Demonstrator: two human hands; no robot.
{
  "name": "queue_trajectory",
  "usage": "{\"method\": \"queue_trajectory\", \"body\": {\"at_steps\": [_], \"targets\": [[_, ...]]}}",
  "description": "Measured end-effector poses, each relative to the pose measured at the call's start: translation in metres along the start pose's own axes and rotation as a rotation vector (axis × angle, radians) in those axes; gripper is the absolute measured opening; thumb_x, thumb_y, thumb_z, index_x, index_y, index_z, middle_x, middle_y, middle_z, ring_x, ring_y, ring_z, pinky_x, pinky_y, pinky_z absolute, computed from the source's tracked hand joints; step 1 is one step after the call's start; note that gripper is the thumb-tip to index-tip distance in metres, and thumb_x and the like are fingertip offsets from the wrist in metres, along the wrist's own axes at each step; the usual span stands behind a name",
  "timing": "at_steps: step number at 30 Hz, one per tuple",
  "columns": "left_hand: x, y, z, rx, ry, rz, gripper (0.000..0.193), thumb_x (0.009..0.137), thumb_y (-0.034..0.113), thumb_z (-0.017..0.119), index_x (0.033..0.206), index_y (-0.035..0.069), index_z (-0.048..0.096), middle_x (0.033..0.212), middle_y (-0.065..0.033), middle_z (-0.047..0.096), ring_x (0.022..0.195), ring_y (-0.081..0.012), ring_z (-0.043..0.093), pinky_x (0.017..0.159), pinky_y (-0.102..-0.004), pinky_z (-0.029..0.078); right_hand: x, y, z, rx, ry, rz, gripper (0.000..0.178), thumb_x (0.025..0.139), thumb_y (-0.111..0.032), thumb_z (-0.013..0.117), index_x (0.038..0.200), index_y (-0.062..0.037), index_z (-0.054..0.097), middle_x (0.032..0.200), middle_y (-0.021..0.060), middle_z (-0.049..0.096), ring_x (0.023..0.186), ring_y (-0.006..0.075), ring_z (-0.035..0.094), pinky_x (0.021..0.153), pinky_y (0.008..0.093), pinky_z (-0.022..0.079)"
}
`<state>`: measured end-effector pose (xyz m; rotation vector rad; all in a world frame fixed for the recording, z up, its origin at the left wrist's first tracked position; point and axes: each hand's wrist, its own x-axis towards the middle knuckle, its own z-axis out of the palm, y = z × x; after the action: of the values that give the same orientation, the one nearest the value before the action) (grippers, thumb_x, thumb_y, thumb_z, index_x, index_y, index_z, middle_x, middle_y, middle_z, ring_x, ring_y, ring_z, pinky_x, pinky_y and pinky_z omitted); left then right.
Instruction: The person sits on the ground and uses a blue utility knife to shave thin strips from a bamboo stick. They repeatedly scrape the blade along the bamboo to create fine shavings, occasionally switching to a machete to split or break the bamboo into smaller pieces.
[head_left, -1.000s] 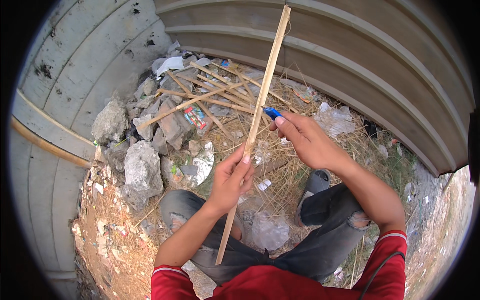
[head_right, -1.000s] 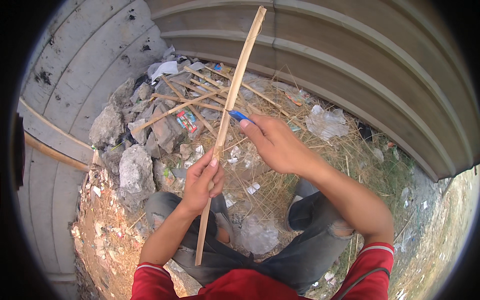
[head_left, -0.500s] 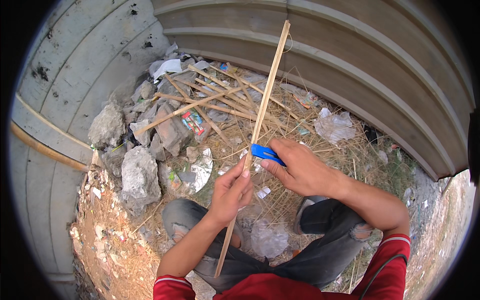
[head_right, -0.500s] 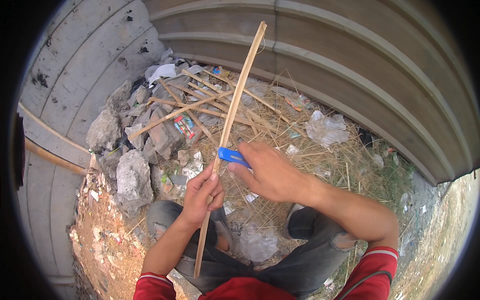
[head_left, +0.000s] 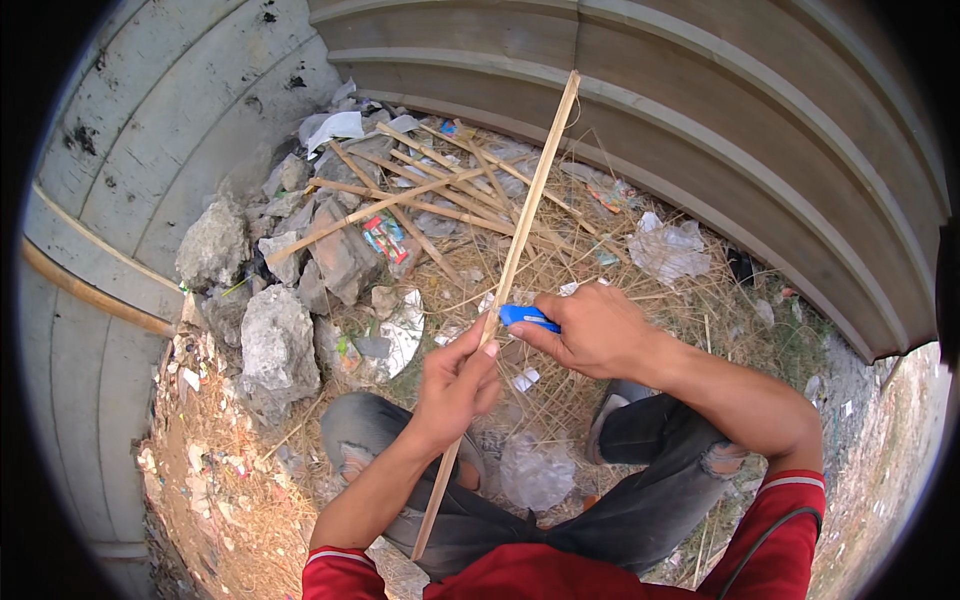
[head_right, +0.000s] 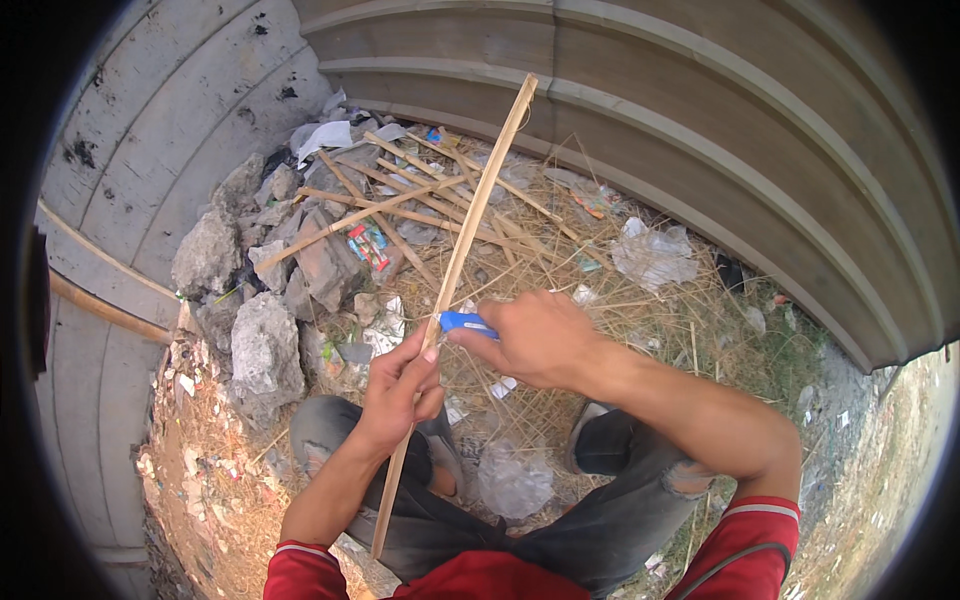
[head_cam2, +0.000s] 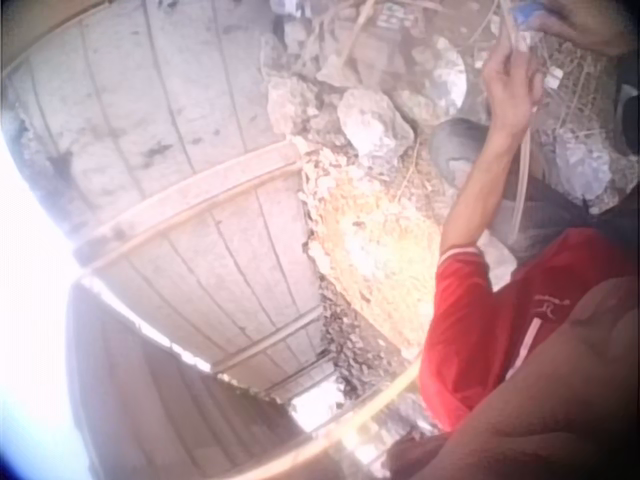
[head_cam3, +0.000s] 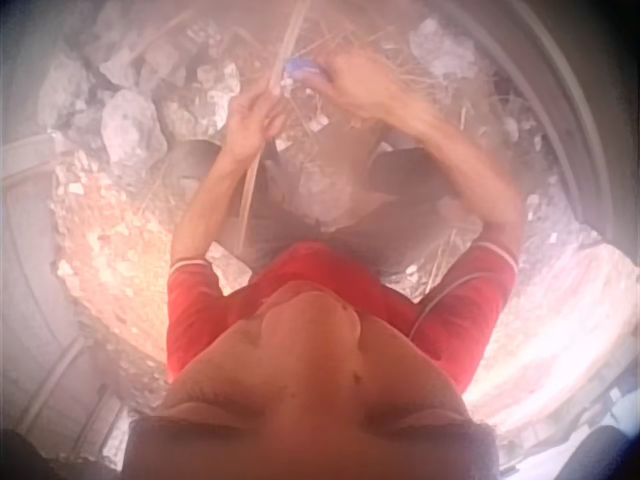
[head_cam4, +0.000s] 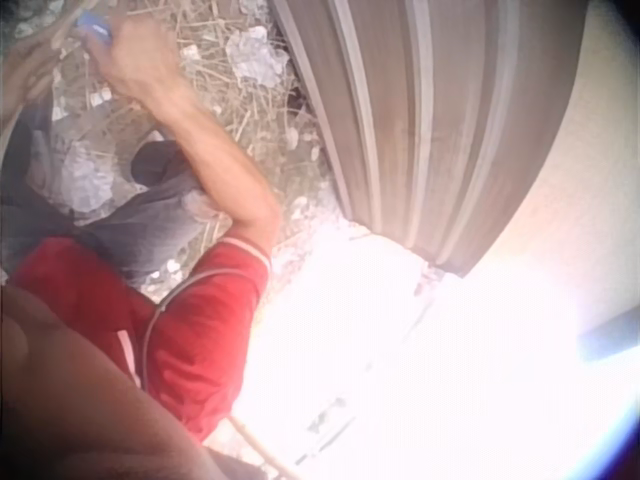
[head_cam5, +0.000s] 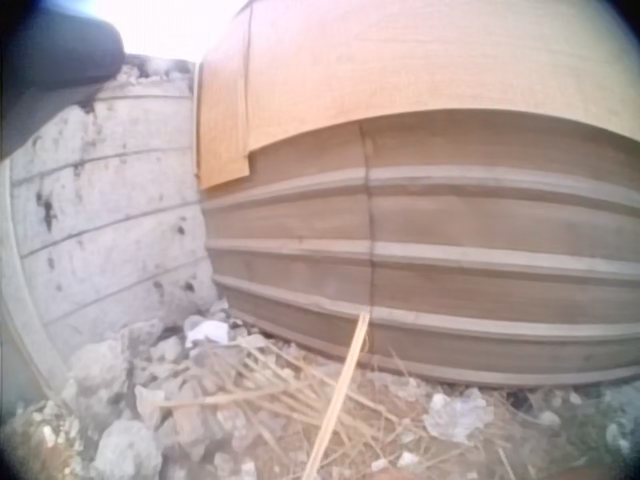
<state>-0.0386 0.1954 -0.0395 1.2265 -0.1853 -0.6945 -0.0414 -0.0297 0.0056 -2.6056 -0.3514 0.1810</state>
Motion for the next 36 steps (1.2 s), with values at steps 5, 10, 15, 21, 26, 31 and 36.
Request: {"method": "queue_trajectory", "body": {"at_steps": [5, 10, 15, 21, 26, 31, 36], "targets": [[-0.004, -0.010, -0.002, 0.044, 0.001, -0.034, 0.049, 0.108, 0.015, 0.048, 0.155, 0.008, 0.038, 0.060, 0.0066, 0.028, 0.044, -0.0051, 0.028, 0.043, -0.0250, 0.023, 0.010, 0.015, 0.010, -0.141, 0.102, 0.063, 0.057, 0.099, -0.054, 0.052, 0.088, -0.0017, 0.071, 0.068, 0.0241, 0.066, 0.069, 0.0456, 0.067, 0.068, 0.0536, 0.053], [-0.032, -0.022, -0.003, 0.120, -0.081, -0.108, 0.049, 0.107, 0.012, 0.049, 0.155, 0.008, 0.039, 0.062, 0.0069, 0.030, 0.047, -0.0044, 0.027, 0.044, -0.0249, 0.023, 0.021, 0.078, -0.025, -0.093, 0.324, 0.305, 0.062, 0.102, -0.054, 0.048, 0.079, 0.0002, 0.068, 0.066, 0.0256, 0.063, 0.069, 0.0463, 0.065, 0.067, 0.0537, 0.050], [-0.055, -0.035, -0.007, 0.240, -0.141, -0.206, 0.046, 0.107, 0.012, 0.051, 0.151, 0.004, 0.045, 0.062, 0.0091, 0.037, 0.050, -0.0021, 0.037, 0.047, -0.0215, 0.028, 0.019, 0.169, -0.035, -0.157, 0.552, 0.585, 0.070, 0.102, -0.058, 0.045, 0.079, 0.0042, 0.068, 0.075, 0.0297, 0.066, 0.078, 0.0482, 0.066, 0.075, 0.0566, 0.051], [-0.067, -0.042, -0.038, 0.157, 0.009, -0.188, 0.045, 0.106, 0.013, 0.054, 0.150, 0.004, 0.047, 0.063, 0.0084, 0.040, 0.051, -0.0012, 0.035, 0.046, -0.0217, 0.027, -0.030, 0.210, -0.047, -0.043, 0.624, 0.617, 0.073, 0.102, -0.058, 0.045, 0.073, 0.0067, 0.063, 0.070, 0.0283, 0.062, 0.068, 0.0441, 0.062, 0.071, 0.0502, 0.049], [-0.049, -0.033, -0.038, 0.086, 0.135, -0.084, 0.048, 0.108, 0.018, 0.052, 0.152, 0.003, 0.042, 0.063, 0.0083, 0.037, 0.050, -0.0015, 0.032, 0.044, -0.0211, 0.026, -0.008, 0.104, -0.043, 0.103, 0.303, 0.380, 0.068, 0.103, -0.057, 0.047, 0.079, 0.0053, 0.062, 0.061, 0.0205, 0.055, 0.060, 0.0347, 0.055, 0.066, 0.0462, 0.046], [-0.036, -0.021, -0.023, 0.044, 0.141, -0.031, 0.048, 0.109, 0.021, 0.048, 0.154, 0.006, 0.041, 0.064, 0.0063, 0.036, 0.048, -0.0032, 0.032, 0.043, -0.0215, 0.027, -0.007, 0.007, -0.014, 0.196, 0.051, 0.069, 0.055, 0.103, -0.048, 0.051, 0.086, 0.0021, 0.066, 0.063, 0.0213, 0.059, 0.063, 0.0400, 0.061, 0.065, 0.0489, 0.048], [-0.020, -0.015, -0.008, -0.029, 0.050, -0.040, 0.047, 0.109, 0.024, 0.045, 0.154, 0.009, 0.040, 0.067, 0.0025, 0.035, 0.044, -0.0068, 0.034, 0.041, -0.0228, 0.028, -0.015, -0.014, 0.013, 0.177, -0.029, -0.008, 0.050, 0.102, -0.044, 0.052, 0.088, 0.0011, 0.067, 0.070, 0.0239, 0.065, 0.070, 0.0453, 0.065, 0.067, 0.0529, 0.051]]}}
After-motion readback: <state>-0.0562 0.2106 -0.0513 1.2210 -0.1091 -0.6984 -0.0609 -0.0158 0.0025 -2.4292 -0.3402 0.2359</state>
